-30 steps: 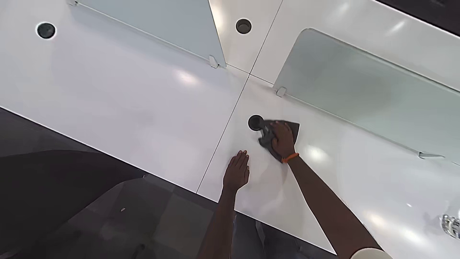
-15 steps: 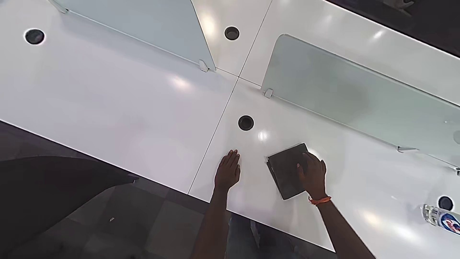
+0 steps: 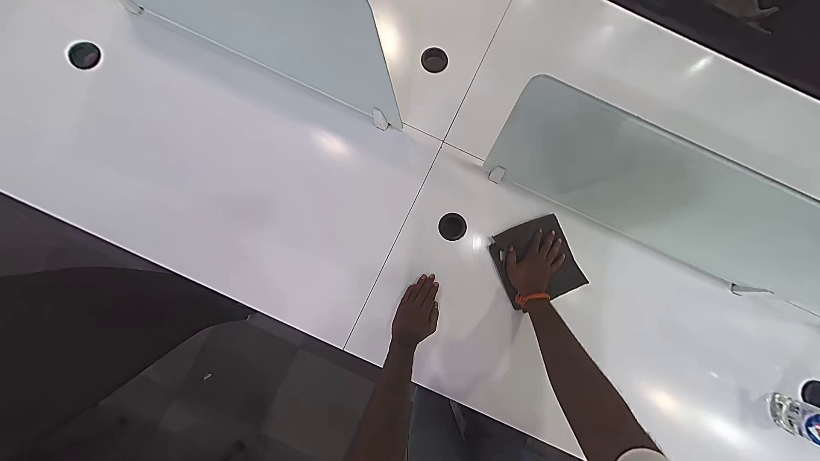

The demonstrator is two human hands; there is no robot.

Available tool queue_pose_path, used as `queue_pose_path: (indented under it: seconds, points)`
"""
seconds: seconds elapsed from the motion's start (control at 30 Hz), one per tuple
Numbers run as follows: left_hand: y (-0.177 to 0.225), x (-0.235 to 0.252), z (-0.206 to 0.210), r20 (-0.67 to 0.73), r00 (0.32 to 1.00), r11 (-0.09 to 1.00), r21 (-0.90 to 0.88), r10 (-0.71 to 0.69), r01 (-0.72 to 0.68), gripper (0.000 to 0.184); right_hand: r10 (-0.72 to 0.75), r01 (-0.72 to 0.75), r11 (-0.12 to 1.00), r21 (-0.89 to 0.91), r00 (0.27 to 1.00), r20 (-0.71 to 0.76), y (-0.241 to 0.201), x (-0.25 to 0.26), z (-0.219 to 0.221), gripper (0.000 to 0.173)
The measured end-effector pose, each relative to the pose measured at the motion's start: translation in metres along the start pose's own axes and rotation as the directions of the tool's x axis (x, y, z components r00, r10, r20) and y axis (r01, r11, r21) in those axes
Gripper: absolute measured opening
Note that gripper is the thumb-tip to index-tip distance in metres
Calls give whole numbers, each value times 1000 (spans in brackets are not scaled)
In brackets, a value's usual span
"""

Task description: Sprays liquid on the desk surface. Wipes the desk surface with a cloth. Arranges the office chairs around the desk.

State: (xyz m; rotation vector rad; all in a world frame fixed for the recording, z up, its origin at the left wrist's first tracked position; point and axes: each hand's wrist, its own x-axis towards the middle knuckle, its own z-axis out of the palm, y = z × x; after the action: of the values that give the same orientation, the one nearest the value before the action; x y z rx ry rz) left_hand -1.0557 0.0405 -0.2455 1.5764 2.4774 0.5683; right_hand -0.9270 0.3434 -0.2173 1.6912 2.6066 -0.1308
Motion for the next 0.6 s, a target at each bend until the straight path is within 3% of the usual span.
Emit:
queue_pose_path:
  seconds: [0.23, 0.37, 0.6]
  points:
    - [1, 0, 0, 31, 1000, 1000, -14, -2, 2, 52, -166, 164, 980, 109, 986, 9, -54, 79, -3, 80]
    - [1, 1, -1, 18, 1000, 1000, -13, 0, 0, 50, -178, 169, 973, 157, 983, 45, -87, 82, -13, 77]
    - [2, 3, -1, 27, 1000, 1000, 4, -8, 8, 51, -209, 197, 959, 206, 977, 39, -106, 85, -10, 72]
